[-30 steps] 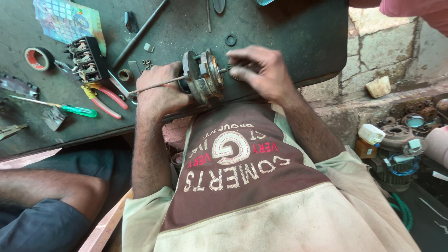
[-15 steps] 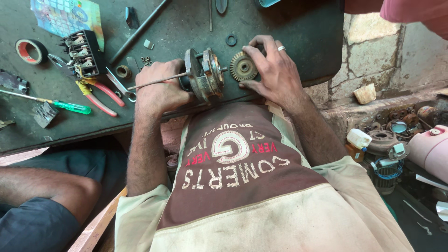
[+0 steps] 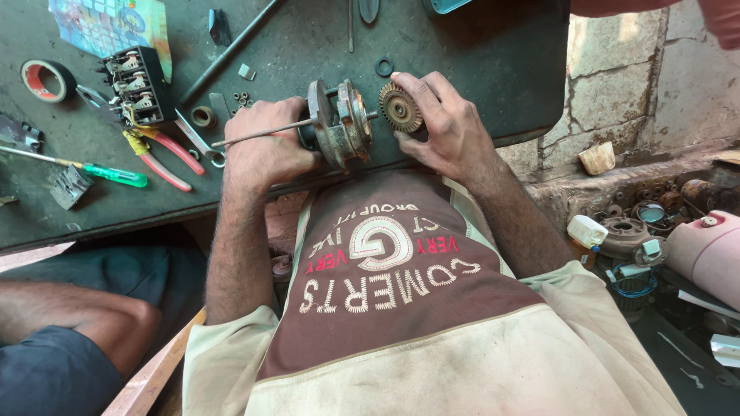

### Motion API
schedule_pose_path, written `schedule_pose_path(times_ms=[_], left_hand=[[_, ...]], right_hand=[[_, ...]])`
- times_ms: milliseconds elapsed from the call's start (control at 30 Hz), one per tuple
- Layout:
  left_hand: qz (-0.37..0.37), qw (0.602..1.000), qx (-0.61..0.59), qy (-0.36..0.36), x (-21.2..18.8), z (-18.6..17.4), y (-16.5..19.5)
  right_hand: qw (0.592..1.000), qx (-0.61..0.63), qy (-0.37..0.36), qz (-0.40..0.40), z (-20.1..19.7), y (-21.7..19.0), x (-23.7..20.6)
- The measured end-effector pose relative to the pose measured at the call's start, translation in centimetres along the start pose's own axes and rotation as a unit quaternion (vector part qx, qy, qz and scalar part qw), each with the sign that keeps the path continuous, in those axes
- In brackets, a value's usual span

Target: The person assembles a motor component by hand, inserting a gear and a washer onto a shaft. They use a screwdriver to adjust the internal parts and rotate the assembly to check the fit. The person handles the motor part repeatedly, turning it over and manipulating the gear and shaft.

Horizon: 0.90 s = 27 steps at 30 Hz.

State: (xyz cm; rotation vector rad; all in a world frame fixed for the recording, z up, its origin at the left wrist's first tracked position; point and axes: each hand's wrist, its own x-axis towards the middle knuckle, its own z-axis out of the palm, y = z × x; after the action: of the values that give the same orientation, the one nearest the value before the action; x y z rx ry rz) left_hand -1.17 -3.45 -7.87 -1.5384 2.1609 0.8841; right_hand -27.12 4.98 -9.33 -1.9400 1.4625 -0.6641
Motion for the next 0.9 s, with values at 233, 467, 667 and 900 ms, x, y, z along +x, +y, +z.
schedule_pose_path(times_ms=[233, 467, 667, 900], left_hand=[[-0.001, 1.000, -0.005, 0.000, -0.1, -0.3, -0.1], [-0.010, 1.000, -0.007, -0.014, -0.3, -1.2, -0.1], [-0.003, 1.000, -0.014, 0.004, -0.8, -1.4, -0.4], [0.000, 1.000, -0.007, -0.003, -0.9, -1.2, -0.8]], right_hand=[[1.000, 0.027, -0.013, -0.007, 0.7, -0.9, 0.5], [1.000, 0.019, -0.003, -0.006, 1.3, -2.4, 1.4], [0.999, -0.003, -0.024, -0.028, 0.9, -3.4, 1.9], [0.994, 0.063, -0.071, -0.046, 0.3, -2.2, 2.3]])
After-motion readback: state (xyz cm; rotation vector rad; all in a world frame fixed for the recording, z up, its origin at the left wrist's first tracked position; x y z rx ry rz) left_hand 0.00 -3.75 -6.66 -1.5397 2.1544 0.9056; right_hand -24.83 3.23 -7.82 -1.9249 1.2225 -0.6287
